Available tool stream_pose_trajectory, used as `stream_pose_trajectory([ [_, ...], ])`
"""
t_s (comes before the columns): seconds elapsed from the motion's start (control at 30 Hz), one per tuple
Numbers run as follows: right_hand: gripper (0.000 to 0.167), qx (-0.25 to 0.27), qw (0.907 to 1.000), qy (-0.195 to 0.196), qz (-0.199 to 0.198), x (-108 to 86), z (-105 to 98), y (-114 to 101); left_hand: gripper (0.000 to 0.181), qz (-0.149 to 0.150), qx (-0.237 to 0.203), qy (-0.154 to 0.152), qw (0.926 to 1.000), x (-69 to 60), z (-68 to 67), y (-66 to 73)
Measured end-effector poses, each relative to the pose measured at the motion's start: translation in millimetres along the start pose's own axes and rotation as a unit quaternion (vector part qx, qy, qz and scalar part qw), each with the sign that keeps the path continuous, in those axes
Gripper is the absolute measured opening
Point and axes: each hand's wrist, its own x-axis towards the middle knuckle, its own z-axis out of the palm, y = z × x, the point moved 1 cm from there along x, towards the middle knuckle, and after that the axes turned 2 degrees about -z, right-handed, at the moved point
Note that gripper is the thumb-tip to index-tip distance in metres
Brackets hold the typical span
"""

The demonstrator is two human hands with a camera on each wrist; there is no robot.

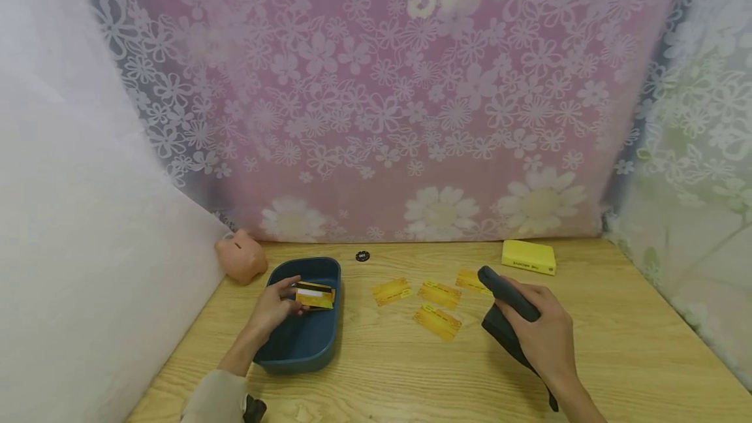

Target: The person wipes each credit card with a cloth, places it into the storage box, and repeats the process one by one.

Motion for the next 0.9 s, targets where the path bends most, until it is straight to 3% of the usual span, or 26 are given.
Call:
stream_pose_trajectory([
  [0.17, 0.045, 0.003, 1.0000, -0.001, 0.000, -0.2, 0, 0, 0.066, -0.002, 0.012, -0.016, 0.9998, 4.2, 2.4, -2.8],
  [0.47, 0.045, -0.002, 1.0000, -0.004, 0.000, 1.4, 0, -2, 0.060, 0.008, 0.104, -0.004, 0.9945, 10.4, 2.8, -4.3],
  [0.67, 0.044, 0.006, 1.0000, -0.003, -0.001, 3.8, 1, -5, 0.062, 0.005, 0.112, -0.018, 0.9935, 14.3, 3.0, -6.2],
  [0.9, 0.045, 0.006, 1.0000, -0.006, -0.004, 3.4, 4, -5, 0.052, -0.005, 0.123, -0.008, 0.9923, 11.1, 2.0, -2.9],
])
